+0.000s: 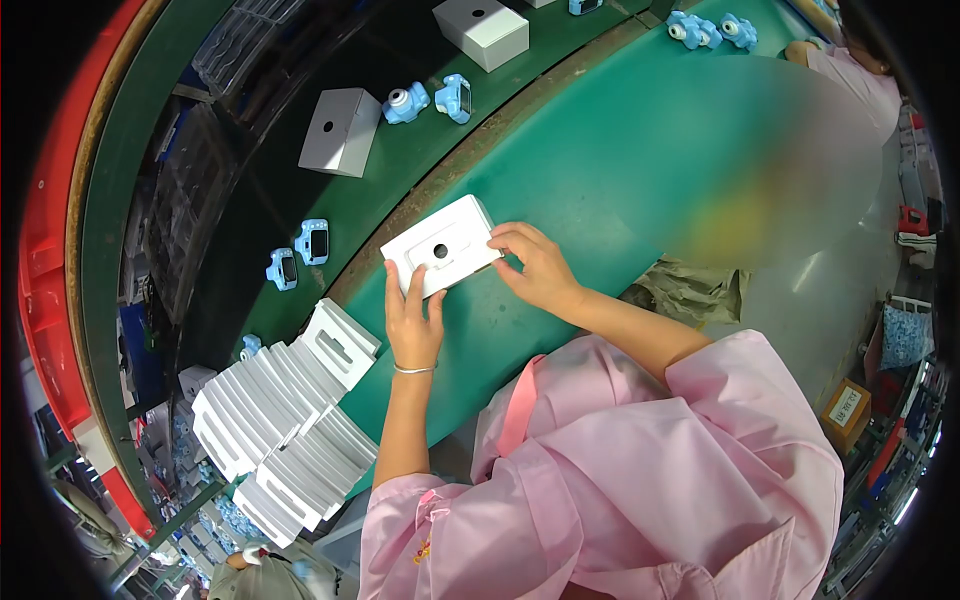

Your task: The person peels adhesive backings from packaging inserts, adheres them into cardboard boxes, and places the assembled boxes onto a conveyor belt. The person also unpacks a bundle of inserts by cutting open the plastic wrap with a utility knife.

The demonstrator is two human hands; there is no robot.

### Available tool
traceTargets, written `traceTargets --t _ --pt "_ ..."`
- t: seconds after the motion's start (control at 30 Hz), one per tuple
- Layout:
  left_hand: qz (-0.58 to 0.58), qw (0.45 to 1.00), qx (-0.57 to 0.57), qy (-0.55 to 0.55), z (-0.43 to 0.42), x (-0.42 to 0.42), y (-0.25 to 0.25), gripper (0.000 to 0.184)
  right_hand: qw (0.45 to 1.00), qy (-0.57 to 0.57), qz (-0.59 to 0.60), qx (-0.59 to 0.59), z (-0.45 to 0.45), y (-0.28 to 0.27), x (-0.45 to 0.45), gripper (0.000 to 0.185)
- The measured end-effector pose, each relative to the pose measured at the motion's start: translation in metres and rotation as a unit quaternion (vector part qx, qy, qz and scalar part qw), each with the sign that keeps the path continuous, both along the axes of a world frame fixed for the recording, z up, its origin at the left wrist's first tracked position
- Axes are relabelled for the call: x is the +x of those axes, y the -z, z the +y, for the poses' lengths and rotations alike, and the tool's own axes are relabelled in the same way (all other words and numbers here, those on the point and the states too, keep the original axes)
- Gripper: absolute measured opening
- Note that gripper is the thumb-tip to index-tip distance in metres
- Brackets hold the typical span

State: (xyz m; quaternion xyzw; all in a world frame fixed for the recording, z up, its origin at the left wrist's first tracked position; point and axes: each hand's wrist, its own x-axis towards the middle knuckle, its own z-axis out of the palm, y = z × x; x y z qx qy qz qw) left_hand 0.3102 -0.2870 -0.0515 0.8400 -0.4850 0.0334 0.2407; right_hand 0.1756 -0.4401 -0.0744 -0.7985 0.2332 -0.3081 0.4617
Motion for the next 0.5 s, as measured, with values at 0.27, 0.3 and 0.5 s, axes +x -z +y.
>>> traceTargets --t 0.27,0.3,0.5 --pt "-0.144 0.982 0.124 -0.018 -0.005 -0.009 0.000 0.050 0.973 -0.147 0.091 -0.149 -0.045 -0.012 0.009 0.054" --pt "-0.094 0.987 0.130 -0.015 -0.004 -0.010 0.009 0.051 0.958 -0.180 0.124 -0.188 -0.052 -0.020 0.013 0.061" --pt "0.170 0.981 -0.095 -0.004 -0.006 0.035 0.026 0.065 0.908 -0.297 0.207 -0.209 -0.108 -0.025 0.057 0.087"
